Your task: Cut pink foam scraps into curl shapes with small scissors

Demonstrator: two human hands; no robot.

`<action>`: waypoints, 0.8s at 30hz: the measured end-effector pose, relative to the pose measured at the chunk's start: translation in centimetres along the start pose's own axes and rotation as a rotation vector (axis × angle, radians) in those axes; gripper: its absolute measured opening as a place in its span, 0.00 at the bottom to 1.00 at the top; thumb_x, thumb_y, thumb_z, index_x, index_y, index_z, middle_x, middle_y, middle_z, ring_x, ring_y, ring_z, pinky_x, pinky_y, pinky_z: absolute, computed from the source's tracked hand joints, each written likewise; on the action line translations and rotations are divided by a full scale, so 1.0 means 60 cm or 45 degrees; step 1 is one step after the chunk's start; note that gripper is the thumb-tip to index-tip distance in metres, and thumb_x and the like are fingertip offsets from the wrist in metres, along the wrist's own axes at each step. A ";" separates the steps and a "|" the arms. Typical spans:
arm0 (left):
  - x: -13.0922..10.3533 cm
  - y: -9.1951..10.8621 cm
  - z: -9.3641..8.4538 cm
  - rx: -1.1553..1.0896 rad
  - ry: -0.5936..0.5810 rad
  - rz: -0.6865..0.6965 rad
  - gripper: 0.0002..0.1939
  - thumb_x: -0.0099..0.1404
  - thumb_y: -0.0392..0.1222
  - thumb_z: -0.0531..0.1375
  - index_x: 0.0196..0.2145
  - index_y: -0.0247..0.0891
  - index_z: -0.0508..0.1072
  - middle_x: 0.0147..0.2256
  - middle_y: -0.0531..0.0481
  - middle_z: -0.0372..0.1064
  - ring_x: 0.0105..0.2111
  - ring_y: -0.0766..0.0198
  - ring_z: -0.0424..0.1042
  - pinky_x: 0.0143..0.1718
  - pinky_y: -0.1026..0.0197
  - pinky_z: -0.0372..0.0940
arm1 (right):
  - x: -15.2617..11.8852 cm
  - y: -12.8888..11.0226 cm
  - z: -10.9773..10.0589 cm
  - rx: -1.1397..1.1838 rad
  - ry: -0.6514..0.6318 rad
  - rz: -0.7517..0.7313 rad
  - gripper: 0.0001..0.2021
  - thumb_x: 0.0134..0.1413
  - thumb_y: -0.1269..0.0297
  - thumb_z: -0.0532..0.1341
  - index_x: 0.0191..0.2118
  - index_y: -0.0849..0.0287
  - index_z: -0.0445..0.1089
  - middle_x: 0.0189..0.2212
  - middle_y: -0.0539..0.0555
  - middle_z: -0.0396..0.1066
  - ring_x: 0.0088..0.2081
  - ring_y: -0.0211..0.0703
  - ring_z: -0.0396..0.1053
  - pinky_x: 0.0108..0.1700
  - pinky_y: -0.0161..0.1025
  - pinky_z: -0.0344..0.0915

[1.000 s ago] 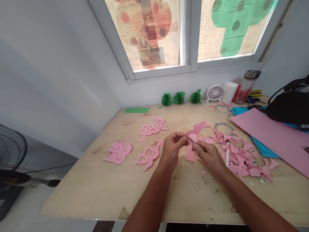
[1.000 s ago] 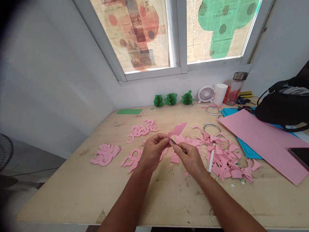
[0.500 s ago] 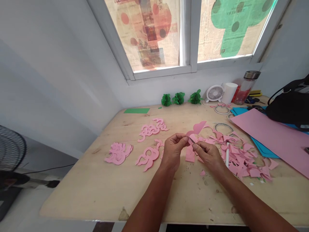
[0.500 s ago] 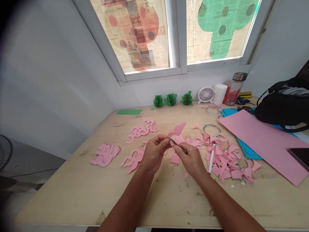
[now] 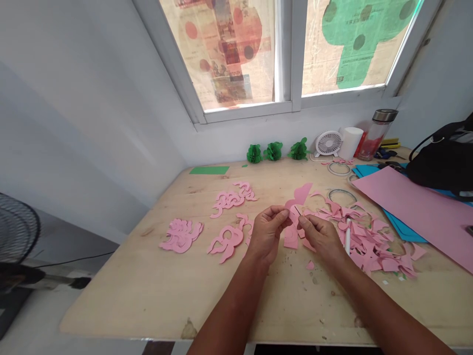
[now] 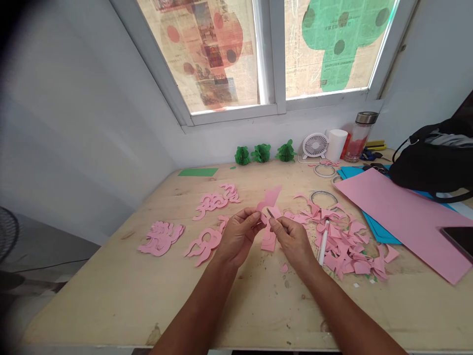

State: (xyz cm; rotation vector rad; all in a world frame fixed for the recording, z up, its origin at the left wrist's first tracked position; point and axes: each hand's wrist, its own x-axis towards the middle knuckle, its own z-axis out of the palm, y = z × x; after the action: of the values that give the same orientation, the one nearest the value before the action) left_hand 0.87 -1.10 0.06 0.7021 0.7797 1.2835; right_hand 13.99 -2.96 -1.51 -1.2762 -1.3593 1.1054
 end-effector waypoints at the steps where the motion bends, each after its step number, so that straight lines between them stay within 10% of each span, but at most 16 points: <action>1: 0.000 0.000 0.000 -0.004 0.001 -0.006 0.07 0.47 0.37 0.66 0.26 0.34 0.73 0.25 0.52 0.68 0.27 0.70 0.67 0.35 0.63 0.63 | 0.000 0.000 0.000 0.011 0.000 0.008 0.18 0.53 0.49 0.54 0.24 0.60 0.63 0.15 0.43 0.45 0.19 0.32 0.44 0.20 0.32 0.43; 18: 0.025 0.013 -0.027 0.369 0.252 0.145 0.18 0.44 0.37 0.64 0.36 0.34 0.69 0.20 0.54 0.66 0.20 0.69 0.66 0.24 0.66 0.59 | 0.013 0.000 -0.013 0.557 0.075 0.287 0.18 0.44 0.47 0.61 0.26 0.60 0.65 0.11 0.41 0.48 0.11 0.26 0.39 0.13 0.29 0.36; 24: -0.001 0.049 -0.095 0.716 0.517 0.269 0.19 0.46 0.39 0.61 0.38 0.34 0.68 0.22 0.53 0.66 0.21 0.68 0.66 0.23 0.66 0.58 | 0.012 0.005 -0.014 0.605 0.098 0.257 0.18 0.43 0.48 0.62 0.25 0.61 0.66 0.11 0.41 0.48 0.12 0.26 0.39 0.12 0.29 0.36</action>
State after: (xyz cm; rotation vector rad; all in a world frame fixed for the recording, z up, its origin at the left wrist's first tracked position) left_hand -5.48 -0.56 -0.75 1.0040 1.4623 1.4301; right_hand 14.85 -2.19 -1.63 -1.1008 -0.8520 1.4023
